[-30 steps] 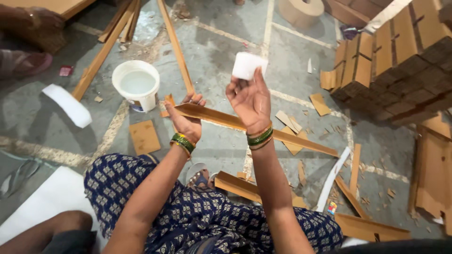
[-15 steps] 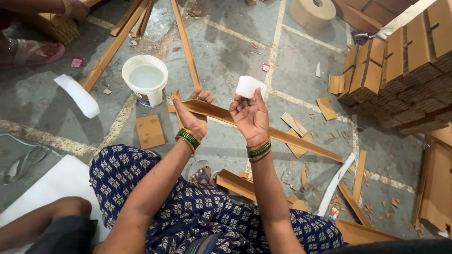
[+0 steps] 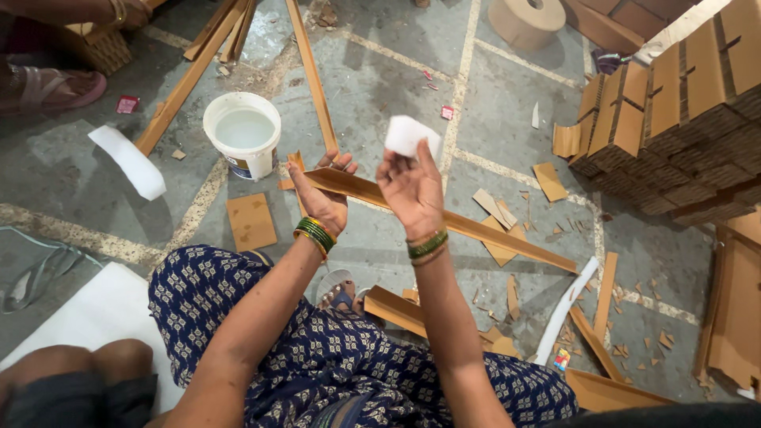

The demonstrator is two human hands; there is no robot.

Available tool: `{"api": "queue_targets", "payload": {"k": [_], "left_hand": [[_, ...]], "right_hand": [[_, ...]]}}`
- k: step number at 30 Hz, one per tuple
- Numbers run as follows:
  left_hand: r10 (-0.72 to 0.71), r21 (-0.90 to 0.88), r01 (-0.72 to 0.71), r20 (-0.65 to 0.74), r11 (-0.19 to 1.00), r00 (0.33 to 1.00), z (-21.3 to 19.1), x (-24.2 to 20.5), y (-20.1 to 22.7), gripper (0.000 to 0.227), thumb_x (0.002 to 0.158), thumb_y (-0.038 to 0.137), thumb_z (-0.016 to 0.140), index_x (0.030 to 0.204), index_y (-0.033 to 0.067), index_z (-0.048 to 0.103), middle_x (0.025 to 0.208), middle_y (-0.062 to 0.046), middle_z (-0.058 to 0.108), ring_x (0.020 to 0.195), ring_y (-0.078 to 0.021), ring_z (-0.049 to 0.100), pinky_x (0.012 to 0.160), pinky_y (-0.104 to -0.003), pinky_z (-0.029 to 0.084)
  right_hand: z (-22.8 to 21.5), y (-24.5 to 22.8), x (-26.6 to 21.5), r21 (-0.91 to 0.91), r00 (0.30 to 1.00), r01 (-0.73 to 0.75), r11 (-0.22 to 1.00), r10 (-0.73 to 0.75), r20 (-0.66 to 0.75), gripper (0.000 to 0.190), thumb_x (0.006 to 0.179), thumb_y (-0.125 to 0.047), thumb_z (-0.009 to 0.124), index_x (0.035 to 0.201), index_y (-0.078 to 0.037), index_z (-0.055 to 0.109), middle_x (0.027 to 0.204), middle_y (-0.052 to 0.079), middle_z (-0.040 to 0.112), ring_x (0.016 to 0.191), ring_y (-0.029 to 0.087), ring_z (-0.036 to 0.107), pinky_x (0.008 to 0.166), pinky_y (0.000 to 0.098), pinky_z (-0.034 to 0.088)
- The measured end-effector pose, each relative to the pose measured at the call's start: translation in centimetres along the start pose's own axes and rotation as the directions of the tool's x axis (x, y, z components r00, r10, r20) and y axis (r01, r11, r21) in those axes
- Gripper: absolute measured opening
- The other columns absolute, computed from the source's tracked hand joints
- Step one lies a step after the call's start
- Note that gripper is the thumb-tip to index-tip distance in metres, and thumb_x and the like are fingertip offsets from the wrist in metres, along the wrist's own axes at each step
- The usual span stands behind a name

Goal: The person sits on the floor and wipes a long, thin wooden strip with a white cloth. They repeatedly dip the cloth into a bucket of water and continue wiping the wood. Another person briefly places a large flat piece of cardboard on the floor nearby.

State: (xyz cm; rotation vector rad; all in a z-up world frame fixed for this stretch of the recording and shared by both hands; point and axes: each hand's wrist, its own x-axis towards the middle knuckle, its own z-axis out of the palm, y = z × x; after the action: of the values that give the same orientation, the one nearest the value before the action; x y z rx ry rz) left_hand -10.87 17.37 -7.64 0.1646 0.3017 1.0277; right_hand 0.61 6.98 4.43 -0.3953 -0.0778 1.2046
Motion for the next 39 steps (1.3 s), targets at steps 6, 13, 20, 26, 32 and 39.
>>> {"api": "queue_targets", "payload": {"k": [6, 13, 20, 26, 32, 39], "left_hand": [[0.036, -0.037, -0.039, -0.061, 0.999, 0.997, -0.3, 0.4, -0.2, 0.089, 0.096, 0.079, 0.043, 0.134, -0.0001, 0.059, 0.127, -0.015, 0.064, 0.116, -0.0290, 0.062, 0.103, -0.043, 0.051], [-0.182, -0.198, 0.184, 0.033, 0.963, 0.983, 0.3, -0.7, 0.5, 0.093, 0.086, 0.080, 0.046, 0.144, 0.0090, 0.049, 0.140, -0.011, 0.061, 0.124, -0.0317, 0.060, 0.109, -0.049, 0.046], [0.000, -0.060, 0.001, 0.011, 0.998, 1.000, -2.0, 0.9, -0.8, 0.100, 0.100, 0.085, 0.041, 0.138, -0.0056, 0.063, 0.120, -0.014, 0.065, 0.112, -0.0277, 0.058, 0.103, -0.042, 0.049], [-0.043, 0.003, 0.043, -0.066, 0.999, 0.997, -1.8, 0.5, -0.5, 0.099, 0.089, 0.085, 0.032, 0.125, -0.0025, 0.063, 0.111, -0.023, 0.072, 0.102, -0.0376, 0.069, 0.100, -0.044, 0.052], [-0.033, -0.003, 0.032, -0.042, 0.999, 0.999, -0.8, 0.3, -0.4, 0.099, 0.090, 0.084, 0.031, 0.126, -0.0016, 0.065, 0.110, -0.023, 0.072, 0.100, -0.0378, 0.069, 0.099, -0.044, 0.052], [-0.020, -0.008, 0.020, -0.056, 1.000, 0.998, -0.9, 0.5, -0.2, 0.097, 0.091, 0.083, 0.032, 0.124, -0.0020, 0.064, 0.113, -0.024, 0.071, 0.100, -0.0365, 0.069, 0.099, -0.044, 0.053]], "right_hand": [[8.7, 7.1, 8.7, 0.010, 0.878, -0.316, 0.949, 0.289, 0.381, 0.045, 0.097, -0.032, 0.077, 0.122, 0.000, 0.061, 0.100, 0.014, 0.068, 0.087, 0.023, 0.063, 0.083, 0.0372, 0.055], [19.6, 10.9, 13.0, -0.167, 0.608, -0.321, 0.932, 0.338, 0.719, 0.055, 0.107, -0.035, 0.064, 0.140, 0.006, 0.051, 0.121, 0.014, 0.068, 0.095, 0.017, 0.067, 0.088, 0.0336, 0.055], [14.9, 7.2, 7.0, -0.079, 0.708, -0.233, 0.969, 0.225, 0.670, 0.071, 0.107, -0.038, 0.060, 0.154, 0.010, 0.034, 0.116, 0.006, 0.066, 0.083, 0.010, 0.057, 0.084, 0.0302, 0.047], [2.7, -0.4, 0.9, -0.050, 0.863, -0.131, 0.990, 0.139, 0.486, 0.086, 0.105, -0.041, 0.062, 0.163, 0.010, 0.024, 0.104, 0.004, 0.065, 0.085, 0.013, 0.055, 0.085, 0.0317, 0.045], [-9.4, -7.0, -4.4, 0.013, 0.947, 0.120, 0.993, -0.118, 0.300, 0.068, 0.107, -0.039, 0.062, 0.155, 0.003, 0.041, 0.110, 0.007, 0.070, 0.091, 0.018, 0.061, 0.089, 0.0358, 0.046], [-16.3, -8.0, -6.7, 0.172, 0.933, 0.276, 0.946, -0.307, 0.190, 0.052, 0.102, -0.031, 0.069, 0.145, -0.006, 0.055, 0.118, 0.009, 0.072, 0.102, 0.024, 0.067, 0.096, 0.0402, 0.050]]}}
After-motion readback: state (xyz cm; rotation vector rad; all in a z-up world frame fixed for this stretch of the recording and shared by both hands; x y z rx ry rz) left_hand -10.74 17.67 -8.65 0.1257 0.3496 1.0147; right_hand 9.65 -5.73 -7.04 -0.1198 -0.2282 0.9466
